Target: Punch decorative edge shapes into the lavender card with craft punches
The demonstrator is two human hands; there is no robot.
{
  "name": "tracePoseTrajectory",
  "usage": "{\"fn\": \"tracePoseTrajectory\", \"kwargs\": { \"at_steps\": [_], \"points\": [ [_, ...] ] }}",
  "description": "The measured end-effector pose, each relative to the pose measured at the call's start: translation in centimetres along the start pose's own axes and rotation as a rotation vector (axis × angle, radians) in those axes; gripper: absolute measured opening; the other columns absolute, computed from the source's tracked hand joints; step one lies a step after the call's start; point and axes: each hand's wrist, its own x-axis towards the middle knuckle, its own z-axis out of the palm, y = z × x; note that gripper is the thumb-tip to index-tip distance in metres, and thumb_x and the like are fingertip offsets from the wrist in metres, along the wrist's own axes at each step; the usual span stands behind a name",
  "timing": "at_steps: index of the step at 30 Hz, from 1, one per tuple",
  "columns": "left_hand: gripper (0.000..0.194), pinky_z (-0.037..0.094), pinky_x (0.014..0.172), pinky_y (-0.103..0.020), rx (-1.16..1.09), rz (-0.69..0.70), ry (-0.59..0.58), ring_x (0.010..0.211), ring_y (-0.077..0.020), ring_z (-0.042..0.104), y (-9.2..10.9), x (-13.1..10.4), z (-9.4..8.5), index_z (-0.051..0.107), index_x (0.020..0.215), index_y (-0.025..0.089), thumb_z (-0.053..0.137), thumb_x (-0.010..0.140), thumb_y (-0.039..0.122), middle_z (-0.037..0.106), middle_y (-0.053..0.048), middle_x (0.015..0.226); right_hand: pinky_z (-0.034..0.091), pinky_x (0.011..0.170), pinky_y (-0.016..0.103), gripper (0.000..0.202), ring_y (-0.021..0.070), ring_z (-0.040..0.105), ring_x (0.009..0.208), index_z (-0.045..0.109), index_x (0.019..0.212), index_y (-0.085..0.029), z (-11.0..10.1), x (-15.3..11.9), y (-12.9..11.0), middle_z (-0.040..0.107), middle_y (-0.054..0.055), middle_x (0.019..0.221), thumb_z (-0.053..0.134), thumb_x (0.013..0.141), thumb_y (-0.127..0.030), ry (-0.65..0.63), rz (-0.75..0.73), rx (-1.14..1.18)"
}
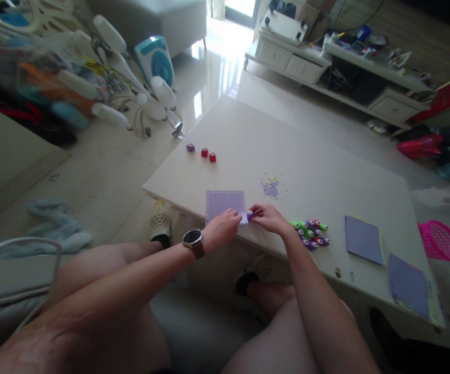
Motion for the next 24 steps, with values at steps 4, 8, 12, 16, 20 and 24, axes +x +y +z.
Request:
{"fn": "tracePoseTrajectory", "kwargs": {
  "at_steps": [4,8,12,16,20,24],
  "points": [
    [0.019,0.056,0.088,-0.034,0.010,0.003,0.006,0.105,-0.0238,0.060,-0.03,0.05,0.17,0.063,0.102,0.017,0.046,0.101,0.010,0.066,-0.010,0.109,0.056,0.078,0.026,0.022,0.0188,0.074,0.085,0.077,0.095,-0.017,-0.11,-0.11,-0.23,0.080,0.005,0.090,0.069,0.080,-0.003,-0.014,-0.003,0.005],
    [0.018,0.056,0.090,-0.034,0.008,0.009,0.004,0.107,-0.0238,0.059,-0.12,0.05,0.25,0.063,0.103,0.017,0.046,0.102,0.010,0.065,-0.010,0.109,0.056,0.077,0.026,0.020,0.0185,0.073,0.084,0.076,0.092,-0.018,-0.07,-0.16,-0.30,0.080,0.005,0.090,0.071,0.079,-0.004,-0.005,-0.011,-0.010],
    [0.019,0.057,0.091,-0.034,0.006,0.002,-0.020,0.109,-0.0239,0.059,0.00,0.02,0.03,0.063,0.105,0.016,0.046,0.102,0.009,0.065,-0.011,0.112,0.056,0.077,0.026,0.018,0.0180,0.073,0.084,0.076,0.091,-0.018,-0.02,-0.18,-0.34,0.079,0.005,0.089,0.072,0.079,-0.005,0.004,-0.027,-0.018],
    [0.020,0.057,0.090,-0.034,0.004,-0.007,-0.032,0.109,-0.0240,0.059,0.17,0.00,-0.18,0.063,0.106,0.016,0.045,0.102,0.009,0.065,-0.011,0.113,0.056,0.078,0.026,0.019,0.0182,0.073,0.085,0.076,0.092,-0.017,-0.17,-0.22,-0.53,0.079,0.005,0.091,0.071,0.079,-0.005,-0.006,-0.032,-0.024],
    [0.020,0.057,0.092,-0.035,-0.004,0.006,-0.021,0.109,-0.0243,0.059,0.06,0.02,-0.02,0.063,0.105,0.016,0.045,0.102,0.009,0.065,-0.012,0.112,0.056,0.079,0.026,0.023,0.0185,0.074,0.087,0.078,0.093,-0.018,-0.30,-0.23,-0.76,0.081,0.006,0.093,0.068,0.079,-0.003,-0.025,-0.022,-0.021],
    [0.020,0.057,0.093,-0.035,-0.010,0.016,-0.006,0.108,-0.0240,0.059,-0.09,0.05,0.22,0.063,0.105,0.016,0.045,0.102,0.009,0.065,-0.011,0.112,0.056,0.080,0.026,0.025,0.0181,0.074,0.087,0.079,0.094,-0.019,-0.29,-0.22,-0.77,0.082,0.005,0.094,0.067,0.078,-0.002,-0.033,-0.021,-0.011]
  ]
}}
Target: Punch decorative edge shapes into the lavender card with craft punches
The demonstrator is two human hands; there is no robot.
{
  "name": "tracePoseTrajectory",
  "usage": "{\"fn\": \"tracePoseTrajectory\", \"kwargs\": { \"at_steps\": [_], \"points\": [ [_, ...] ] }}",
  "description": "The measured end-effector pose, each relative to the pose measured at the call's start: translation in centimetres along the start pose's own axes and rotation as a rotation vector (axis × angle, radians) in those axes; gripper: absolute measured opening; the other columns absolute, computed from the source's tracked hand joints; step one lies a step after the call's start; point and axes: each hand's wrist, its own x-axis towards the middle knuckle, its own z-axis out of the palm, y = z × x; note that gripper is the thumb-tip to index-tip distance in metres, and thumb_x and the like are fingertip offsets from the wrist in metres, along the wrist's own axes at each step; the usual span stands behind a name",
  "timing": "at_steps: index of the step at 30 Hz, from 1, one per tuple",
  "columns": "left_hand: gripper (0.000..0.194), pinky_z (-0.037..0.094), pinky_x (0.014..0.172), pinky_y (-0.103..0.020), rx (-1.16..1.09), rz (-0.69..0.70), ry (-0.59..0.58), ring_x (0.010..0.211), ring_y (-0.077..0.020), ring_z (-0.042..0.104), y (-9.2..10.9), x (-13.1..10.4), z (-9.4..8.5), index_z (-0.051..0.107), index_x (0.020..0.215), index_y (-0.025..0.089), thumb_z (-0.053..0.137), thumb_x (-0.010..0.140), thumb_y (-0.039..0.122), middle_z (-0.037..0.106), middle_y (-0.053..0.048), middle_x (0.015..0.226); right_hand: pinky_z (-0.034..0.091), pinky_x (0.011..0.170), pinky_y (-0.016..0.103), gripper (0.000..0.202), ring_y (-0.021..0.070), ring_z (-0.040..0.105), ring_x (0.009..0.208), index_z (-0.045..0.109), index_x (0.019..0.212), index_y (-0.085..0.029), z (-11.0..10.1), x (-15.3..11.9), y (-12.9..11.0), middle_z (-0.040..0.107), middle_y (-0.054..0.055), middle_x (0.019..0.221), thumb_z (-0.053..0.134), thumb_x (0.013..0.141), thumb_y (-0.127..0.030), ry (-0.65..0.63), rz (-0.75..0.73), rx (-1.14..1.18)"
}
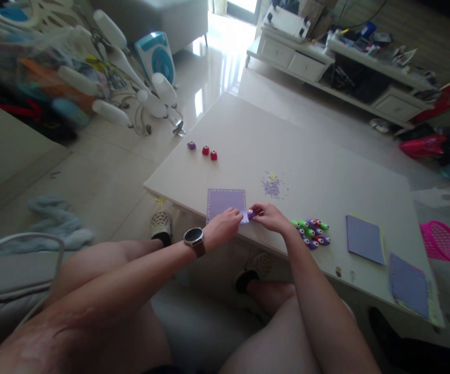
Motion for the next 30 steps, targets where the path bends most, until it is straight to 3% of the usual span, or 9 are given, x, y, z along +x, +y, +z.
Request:
{"fn": "tracePoseTrajectory", "kwargs": {
  "at_steps": [12,23,30],
  "points": [
    [0.020,0.056,0.094,-0.036,0.003,0.003,-0.021,0.109,-0.0244,0.058,0.1,-0.1,-0.3,0.063,0.105,0.015,0.045,0.101,0.008,0.065,-0.012,0.112,0.057,0.081,0.028,0.019,0.0181,0.073,0.085,0.076,0.097,-0.017,0.2,0.2,0.4,0.080,0.006,0.094,0.069,0.083,-0.008,0.003,-0.011,0.000],
    [0.021,0.055,0.090,-0.039,0.034,0.031,-0.048,0.113,-0.0281,0.057,0.5,-0.3,-0.8,0.063,0.109,0.015,0.049,0.097,0.005,0.065,-0.014,0.116,0.053,0.076,0.025,0.020,0.0168,0.070,0.082,0.071,0.086,-0.020,1.0,0.3,0.2,0.076,0.002,0.087,0.069,0.076,-0.002,0.057,-0.072,-0.090],
    [0.021,0.054,0.097,-0.042,0.035,0.062,-0.048,0.114,-0.0284,0.056,0.4,-0.2,-0.6,0.063,0.110,0.016,0.051,0.096,0.005,0.064,-0.015,0.119,0.054,0.077,0.025,0.020,0.0159,0.069,0.081,0.070,0.087,-0.020,1.4,0.4,0.0,0.076,0.003,0.089,0.066,0.078,-0.003,0.081,-0.076,-0.084]
  ]
}}
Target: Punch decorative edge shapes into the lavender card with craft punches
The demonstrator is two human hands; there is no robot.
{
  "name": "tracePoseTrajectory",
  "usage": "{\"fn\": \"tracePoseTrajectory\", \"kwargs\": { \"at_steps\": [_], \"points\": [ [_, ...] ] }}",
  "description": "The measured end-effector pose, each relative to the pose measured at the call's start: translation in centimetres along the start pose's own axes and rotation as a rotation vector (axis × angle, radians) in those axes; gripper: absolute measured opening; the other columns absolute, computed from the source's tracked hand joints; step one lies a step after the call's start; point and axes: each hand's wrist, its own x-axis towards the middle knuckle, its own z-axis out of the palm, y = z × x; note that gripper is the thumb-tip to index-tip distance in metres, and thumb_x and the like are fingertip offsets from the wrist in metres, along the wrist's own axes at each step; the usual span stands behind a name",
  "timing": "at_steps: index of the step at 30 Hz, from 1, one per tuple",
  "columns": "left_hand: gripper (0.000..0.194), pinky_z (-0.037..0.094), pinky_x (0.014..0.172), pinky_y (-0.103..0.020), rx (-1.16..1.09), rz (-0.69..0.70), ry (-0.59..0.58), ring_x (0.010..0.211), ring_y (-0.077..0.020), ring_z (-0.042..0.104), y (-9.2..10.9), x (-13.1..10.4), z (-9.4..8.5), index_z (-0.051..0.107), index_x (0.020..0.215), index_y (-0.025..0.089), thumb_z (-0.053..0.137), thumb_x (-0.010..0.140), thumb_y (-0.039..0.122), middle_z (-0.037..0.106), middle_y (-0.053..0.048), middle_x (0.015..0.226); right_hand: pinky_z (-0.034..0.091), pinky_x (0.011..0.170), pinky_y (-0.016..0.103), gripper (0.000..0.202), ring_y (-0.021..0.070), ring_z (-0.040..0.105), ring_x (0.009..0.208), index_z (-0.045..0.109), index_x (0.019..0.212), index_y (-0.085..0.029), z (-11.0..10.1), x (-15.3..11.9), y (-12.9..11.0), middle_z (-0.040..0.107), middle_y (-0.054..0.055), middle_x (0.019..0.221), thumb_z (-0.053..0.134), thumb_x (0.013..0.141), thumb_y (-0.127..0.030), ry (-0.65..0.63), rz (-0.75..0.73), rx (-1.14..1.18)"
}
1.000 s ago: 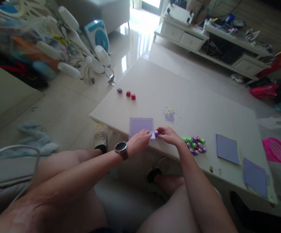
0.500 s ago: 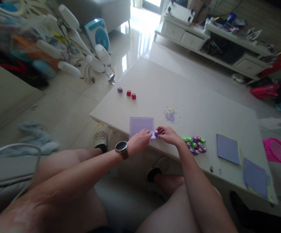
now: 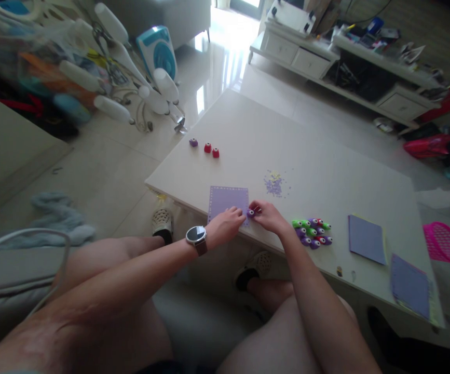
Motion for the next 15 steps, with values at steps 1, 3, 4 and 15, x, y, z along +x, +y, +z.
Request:
{"fn": "tracePoseTrajectory", "kwargs": {
  "at_steps": [1,3,4,15],
  "points": [
    [0.022,0.054,0.099,-0.042,0.003,0.002,-0.001,0.115,-0.0284,0.056,-0.04,0.01,0.05,0.063,0.111,0.015,0.051,0.096,0.005,0.064,-0.015,0.121,0.054,0.078,0.025,0.022,0.0160,0.069,0.082,0.071,0.088,-0.020,-0.08,0.01,0.06,0.076,0.003,0.090,0.066,0.076,-0.002,0.000,0.002,0.016],
    [0.022,0.054,0.102,-0.042,0.007,0.006,0.002,0.120,-0.0282,0.055,-0.12,-0.01,0.14,0.062,0.113,0.014,0.050,0.097,0.005,0.063,-0.015,0.125,0.055,0.079,0.025,0.028,0.0165,0.070,0.085,0.071,0.092,-0.019,-0.36,0.04,0.25,0.076,0.003,0.095,0.068,0.072,0.000,-0.003,0.021,0.062],
    [0.023,0.053,0.103,-0.041,0.008,0.008,0.007,0.122,-0.0280,0.054,-0.15,-0.02,0.18,0.062,0.115,0.014,0.050,0.096,0.005,0.062,-0.015,0.127,0.055,0.078,0.025,0.029,0.0169,0.070,0.086,0.072,0.095,-0.019,-0.52,0.07,0.36,0.077,0.004,0.097,0.070,0.071,-0.002,-0.010,0.045,0.088],
    [0.026,0.055,0.104,-0.039,-0.015,-0.003,0.012,0.124,-0.0266,0.055,-0.29,-0.12,0.37,0.061,0.117,0.016,0.050,0.096,0.004,0.063,-0.014,0.125,0.056,0.075,0.028,0.015,0.0178,0.071,0.081,0.074,0.092,-0.018,-0.67,0.50,0.99,0.079,0.005,0.090,0.078,0.085,-0.030,-0.046,0.182,0.207]
  ]
}}
